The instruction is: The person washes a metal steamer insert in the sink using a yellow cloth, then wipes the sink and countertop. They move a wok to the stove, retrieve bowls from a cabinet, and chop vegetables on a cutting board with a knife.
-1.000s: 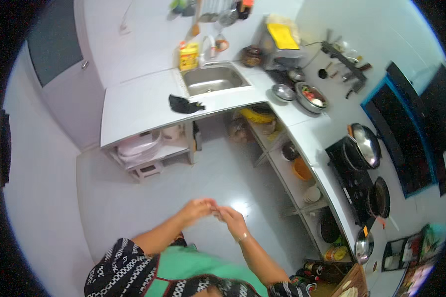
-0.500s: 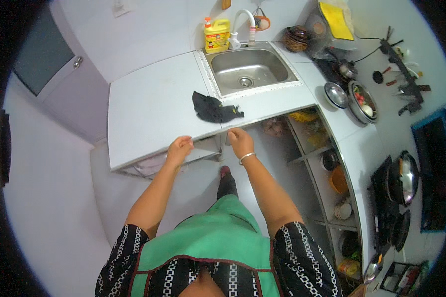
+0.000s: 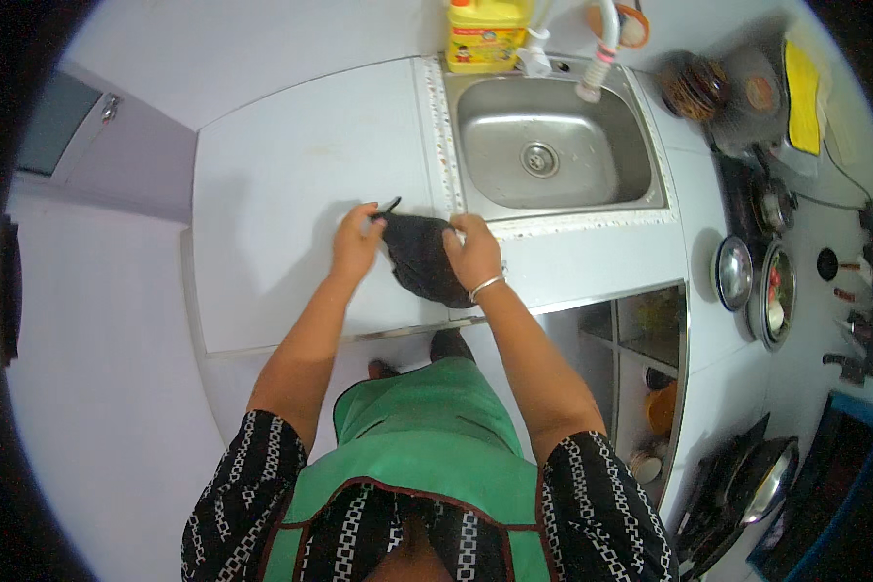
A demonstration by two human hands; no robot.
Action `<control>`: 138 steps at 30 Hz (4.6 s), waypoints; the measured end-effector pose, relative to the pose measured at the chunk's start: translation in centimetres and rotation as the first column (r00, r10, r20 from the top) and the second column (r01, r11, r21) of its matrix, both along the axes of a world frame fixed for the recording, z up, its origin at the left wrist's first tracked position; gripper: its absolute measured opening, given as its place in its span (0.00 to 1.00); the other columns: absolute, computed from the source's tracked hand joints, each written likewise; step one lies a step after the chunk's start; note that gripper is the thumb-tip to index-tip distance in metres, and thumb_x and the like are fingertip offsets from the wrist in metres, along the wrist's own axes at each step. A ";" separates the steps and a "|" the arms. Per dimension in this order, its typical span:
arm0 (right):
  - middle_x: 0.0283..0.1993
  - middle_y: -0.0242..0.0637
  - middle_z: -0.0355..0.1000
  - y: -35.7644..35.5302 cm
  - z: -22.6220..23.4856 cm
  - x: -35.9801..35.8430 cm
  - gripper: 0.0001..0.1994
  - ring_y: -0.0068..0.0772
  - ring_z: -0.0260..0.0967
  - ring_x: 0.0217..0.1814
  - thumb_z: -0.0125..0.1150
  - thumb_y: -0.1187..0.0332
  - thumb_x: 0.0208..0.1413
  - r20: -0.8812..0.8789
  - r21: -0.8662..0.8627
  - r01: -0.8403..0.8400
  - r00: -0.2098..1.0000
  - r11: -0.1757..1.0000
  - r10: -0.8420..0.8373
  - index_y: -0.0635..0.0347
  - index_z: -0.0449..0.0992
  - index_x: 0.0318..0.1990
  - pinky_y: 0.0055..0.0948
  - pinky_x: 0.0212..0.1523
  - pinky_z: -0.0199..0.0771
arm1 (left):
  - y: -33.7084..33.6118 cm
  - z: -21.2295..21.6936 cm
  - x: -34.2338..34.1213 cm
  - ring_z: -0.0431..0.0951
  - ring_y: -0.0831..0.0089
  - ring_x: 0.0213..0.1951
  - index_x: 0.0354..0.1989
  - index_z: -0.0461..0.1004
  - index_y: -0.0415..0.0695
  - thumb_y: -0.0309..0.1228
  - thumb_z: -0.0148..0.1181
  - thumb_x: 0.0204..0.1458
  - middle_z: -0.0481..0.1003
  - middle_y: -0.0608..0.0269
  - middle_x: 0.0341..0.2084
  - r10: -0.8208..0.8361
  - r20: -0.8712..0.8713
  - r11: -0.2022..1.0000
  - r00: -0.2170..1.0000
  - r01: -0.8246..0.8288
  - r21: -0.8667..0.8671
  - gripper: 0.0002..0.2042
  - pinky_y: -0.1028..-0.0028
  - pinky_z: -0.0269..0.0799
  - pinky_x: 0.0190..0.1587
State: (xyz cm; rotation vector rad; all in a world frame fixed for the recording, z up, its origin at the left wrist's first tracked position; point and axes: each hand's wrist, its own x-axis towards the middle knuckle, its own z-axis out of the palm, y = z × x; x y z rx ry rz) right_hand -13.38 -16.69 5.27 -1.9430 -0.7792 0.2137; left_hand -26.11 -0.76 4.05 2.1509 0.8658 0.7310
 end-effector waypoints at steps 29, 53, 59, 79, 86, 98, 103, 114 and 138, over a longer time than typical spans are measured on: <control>0.66 0.43 0.48 28.1 -4.7 -22.6 0.29 0.44 0.45 0.67 0.51 0.59 0.52 0.189 -0.543 -0.681 0.469 0.490 0.862 0.56 0.56 0.62 0.48 0.64 0.41 | 19.1 -5.2 -23.5 0.43 0.55 0.66 0.63 0.52 0.43 0.45 0.46 0.54 0.47 0.50 0.64 0.487 -0.577 0.873 0.656 -0.375 0.311 0.30 0.50 0.37 0.63; 0.67 0.48 0.45 30.5 -4.6 -10.7 0.29 0.46 0.38 0.71 0.50 0.64 0.48 0.044 -0.597 -0.494 0.767 0.632 0.641 0.64 0.59 0.59 0.51 0.66 0.36 | 26.4 -4.0 -6.4 0.47 0.58 0.65 0.61 0.58 0.53 0.41 0.50 0.50 0.52 0.60 0.63 0.005 -0.696 0.978 0.718 0.143 0.155 0.27 0.49 0.35 0.63; 0.67 0.41 0.48 44.5 -5.7 -14.2 0.28 0.40 0.38 0.71 0.46 0.60 0.54 0.229 -0.414 -0.729 0.496 0.545 0.837 0.60 0.55 0.62 0.47 0.67 0.34 | 36.0 -5.4 -14.5 0.44 0.57 0.66 0.64 0.52 0.51 0.41 0.42 0.56 0.47 0.55 0.65 0.492 -0.664 0.867 0.563 -0.248 0.432 0.26 0.49 0.37 0.62; 0.63 0.52 0.52 19.0 -4.7 5.7 0.30 0.49 0.42 0.69 0.54 0.64 0.45 0.283 -0.646 -0.003 0.928 0.763 0.243 0.65 0.58 0.59 0.48 0.65 0.41 | 17.3 -3.5 14.7 0.54 0.62 0.62 0.56 0.65 0.48 0.39 0.52 0.49 0.60 0.63 0.59 -0.493 -0.440 0.727 0.751 0.633 0.265 0.24 0.48 0.43 0.60; 0.63 0.49 0.54 9.4 -3.4 -9.5 0.30 0.47 0.42 0.69 0.56 0.62 0.45 0.064 -0.667 -0.283 0.900 0.689 0.432 0.61 0.60 0.58 0.53 0.65 0.39 | 9.1 -3.8 -3.9 0.51 0.62 0.63 0.59 0.60 0.50 0.42 0.53 0.48 0.58 0.63 0.60 -0.536 -0.545 0.714 0.645 0.691 0.116 0.28 0.47 0.40 0.61; 0.65 0.36 0.54 6.1 -5.7 -13.0 0.23 0.36 0.41 0.71 0.50 0.64 0.51 0.249 -0.462 -0.547 0.676 0.698 0.694 0.58 0.65 0.56 0.43 0.68 0.35 | 3.1 -5.0 -13.5 0.45 0.49 0.64 0.59 0.53 0.35 0.39 0.49 0.50 0.52 0.46 0.61 -0.232 -0.726 0.818 0.648 0.534 0.215 0.30 0.44 0.34 0.61; 0.65 0.37 0.54 -5.8 -4.7 -3.1 0.23 0.37 0.42 0.70 0.53 0.64 0.49 0.216 -0.560 -0.386 0.786 0.733 0.579 0.56 0.67 0.55 0.47 0.67 0.35 | -7.1 -4.3 -0.9 0.48 0.49 0.63 0.56 0.58 0.34 0.36 0.51 0.48 0.55 0.47 0.60 -0.471 -0.620 0.715 0.628 0.683 0.149 0.27 0.48 0.40 0.62; 0.62 0.50 0.56 -34.5 -4.0 24.1 0.18 0.47 0.46 0.68 0.50 0.64 0.50 0.251 -0.667 0.183 0.968 0.723 -0.014 0.60 0.70 0.48 0.50 0.65 0.40 | -34.6 -4.2 35.5 0.54 0.59 0.62 0.56 0.63 0.44 0.31 0.47 0.50 0.59 0.57 0.59 -0.812 -0.364 0.428 0.456 0.890 0.159 0.21 0.60 0.48 0.62; 0.62 0.48 0.56 -4.4 -6.0 58.9 0.21 0.47 0.48 0.67 0.46 0.71 0.52 0.332 -0.381 -0.079 0.918 0.921 0.216 0.65 0.64 0.54 0.39 0.66 0.45 | -12.4 -5.5 65.6 0.63 0.54 0.54 0.48 0.68 0.37 0.27 0.49 0.51 0.67 0.52 0.49 -0.009 -0.275 0.955 0.961 0.090 0.282 0.15 0.61 0.58 0.56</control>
